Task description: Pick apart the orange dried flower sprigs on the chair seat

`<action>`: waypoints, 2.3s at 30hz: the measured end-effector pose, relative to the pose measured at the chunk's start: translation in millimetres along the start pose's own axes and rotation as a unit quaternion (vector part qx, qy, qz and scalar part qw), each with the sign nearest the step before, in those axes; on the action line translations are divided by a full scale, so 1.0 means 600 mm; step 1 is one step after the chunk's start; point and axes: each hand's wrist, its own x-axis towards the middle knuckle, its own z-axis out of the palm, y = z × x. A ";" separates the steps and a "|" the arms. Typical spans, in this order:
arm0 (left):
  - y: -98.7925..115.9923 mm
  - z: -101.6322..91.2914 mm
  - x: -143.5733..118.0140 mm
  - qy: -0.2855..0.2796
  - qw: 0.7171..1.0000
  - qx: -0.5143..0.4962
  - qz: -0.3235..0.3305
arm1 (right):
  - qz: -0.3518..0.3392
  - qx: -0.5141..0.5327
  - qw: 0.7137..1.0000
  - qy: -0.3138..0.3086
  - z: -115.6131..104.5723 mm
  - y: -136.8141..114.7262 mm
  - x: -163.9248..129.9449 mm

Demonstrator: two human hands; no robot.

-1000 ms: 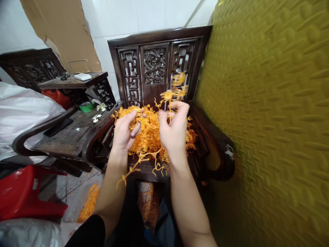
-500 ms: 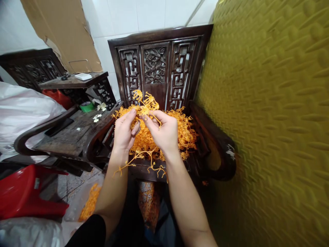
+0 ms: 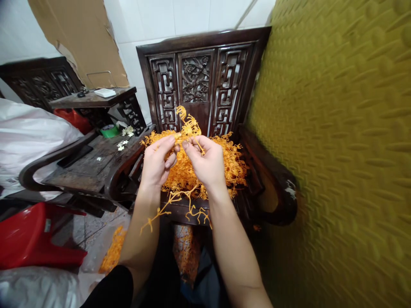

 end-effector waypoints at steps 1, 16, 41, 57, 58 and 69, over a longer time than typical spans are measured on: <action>0.005 -0.002 -0.001 -0.021 1.000 -0.012 -0.020 | 0.000 0.006 1.000 0.003 -0.001 0.001 0.000; 0.034 -0.028 -0.012 -0.133 0.988 0.059 -0.051 | -0.004 0.001 1.000 -0.004 -0.001 -0.004 -0.001; 0.061 -0.026 -0.017 -0.141 0.981 -0.120 -0.065 | 0.071 -0.183 0.973 0.124 -0.047 0.122 0.060; 0.015 -0.041 0.015 -0.091 0.992 -0.060 -0.070 | -0.047 -0.223 0.972 0.056 -0.040 0.069 0.033; 0.012 -0.040 0.015 -0.089 0.993 -0.044 -0.062 | -0.063 -0.233 0.969 0.042 -0.038 0.067 0.031; -0.013 -0.022 0.014 0.021 0.965 0.232 0.118 | -0.142 -0.237 0.959 -0.064 -0.014 0.068 0.017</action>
